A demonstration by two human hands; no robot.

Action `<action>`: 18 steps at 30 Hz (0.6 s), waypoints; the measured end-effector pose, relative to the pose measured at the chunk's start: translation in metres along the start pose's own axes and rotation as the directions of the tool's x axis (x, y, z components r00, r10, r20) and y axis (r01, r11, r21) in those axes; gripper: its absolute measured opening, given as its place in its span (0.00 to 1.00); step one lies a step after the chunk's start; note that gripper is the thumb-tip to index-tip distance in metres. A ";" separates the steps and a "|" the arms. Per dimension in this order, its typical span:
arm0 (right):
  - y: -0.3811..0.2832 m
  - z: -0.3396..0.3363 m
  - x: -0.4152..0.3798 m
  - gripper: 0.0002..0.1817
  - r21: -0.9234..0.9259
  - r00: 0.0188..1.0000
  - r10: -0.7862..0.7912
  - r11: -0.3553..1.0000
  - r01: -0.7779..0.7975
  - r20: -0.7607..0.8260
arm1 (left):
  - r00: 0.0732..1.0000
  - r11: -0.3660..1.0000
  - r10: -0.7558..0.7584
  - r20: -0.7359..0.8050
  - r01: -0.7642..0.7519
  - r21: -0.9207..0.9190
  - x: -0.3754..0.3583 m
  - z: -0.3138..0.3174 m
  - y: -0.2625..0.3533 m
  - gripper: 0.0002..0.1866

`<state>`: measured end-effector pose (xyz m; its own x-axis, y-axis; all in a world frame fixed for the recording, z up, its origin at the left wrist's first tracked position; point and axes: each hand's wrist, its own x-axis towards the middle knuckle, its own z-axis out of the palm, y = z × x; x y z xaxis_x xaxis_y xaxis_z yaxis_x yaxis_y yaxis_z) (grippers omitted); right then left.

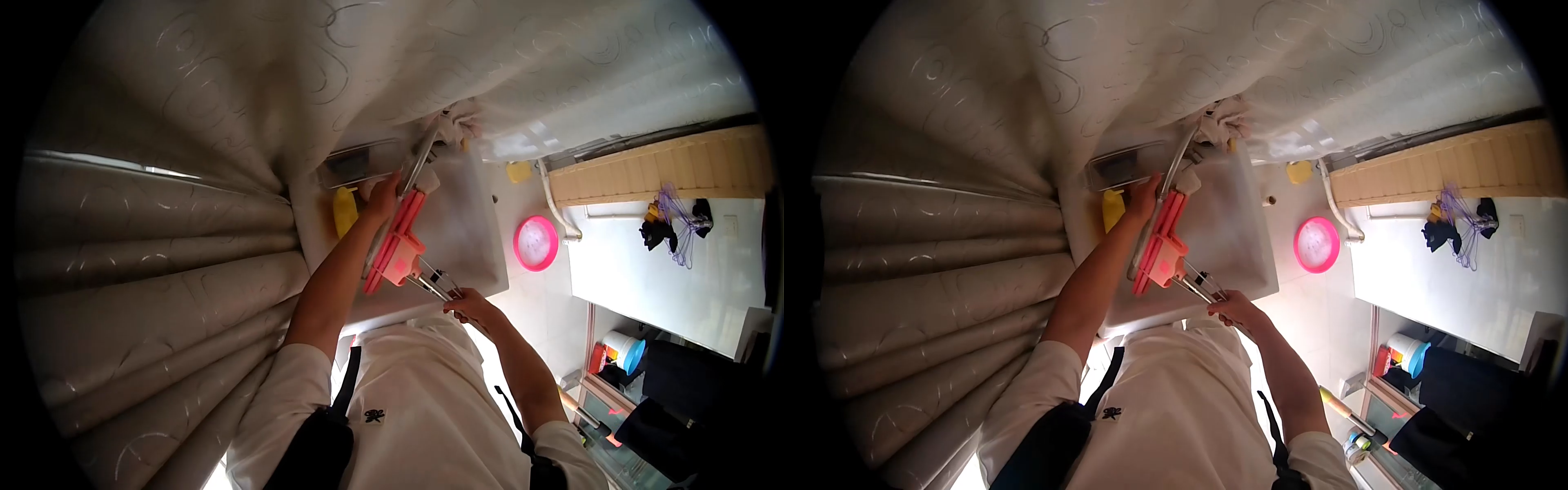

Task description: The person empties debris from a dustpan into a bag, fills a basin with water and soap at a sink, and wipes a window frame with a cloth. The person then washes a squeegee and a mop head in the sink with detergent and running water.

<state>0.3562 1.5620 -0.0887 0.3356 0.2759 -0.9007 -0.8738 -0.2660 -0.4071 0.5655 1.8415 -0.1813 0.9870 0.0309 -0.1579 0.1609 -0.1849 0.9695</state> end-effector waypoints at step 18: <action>0.023 0.014 0.010 0.13 -0.023 0.995 -0.088 0.996 0.087 -0.050 | 0.985 0.965 0.061 0.162 -0.017 -0.261 -0.021 0.001 0.008 0.19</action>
<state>0.3348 1.5714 -0.1048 0.4286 0.2522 -0.8676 -0.8327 -0.2623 -0.4876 0.5460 1.8381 -0.1701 0.9821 -0.1397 -0.1262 0.1379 0.0771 0.9874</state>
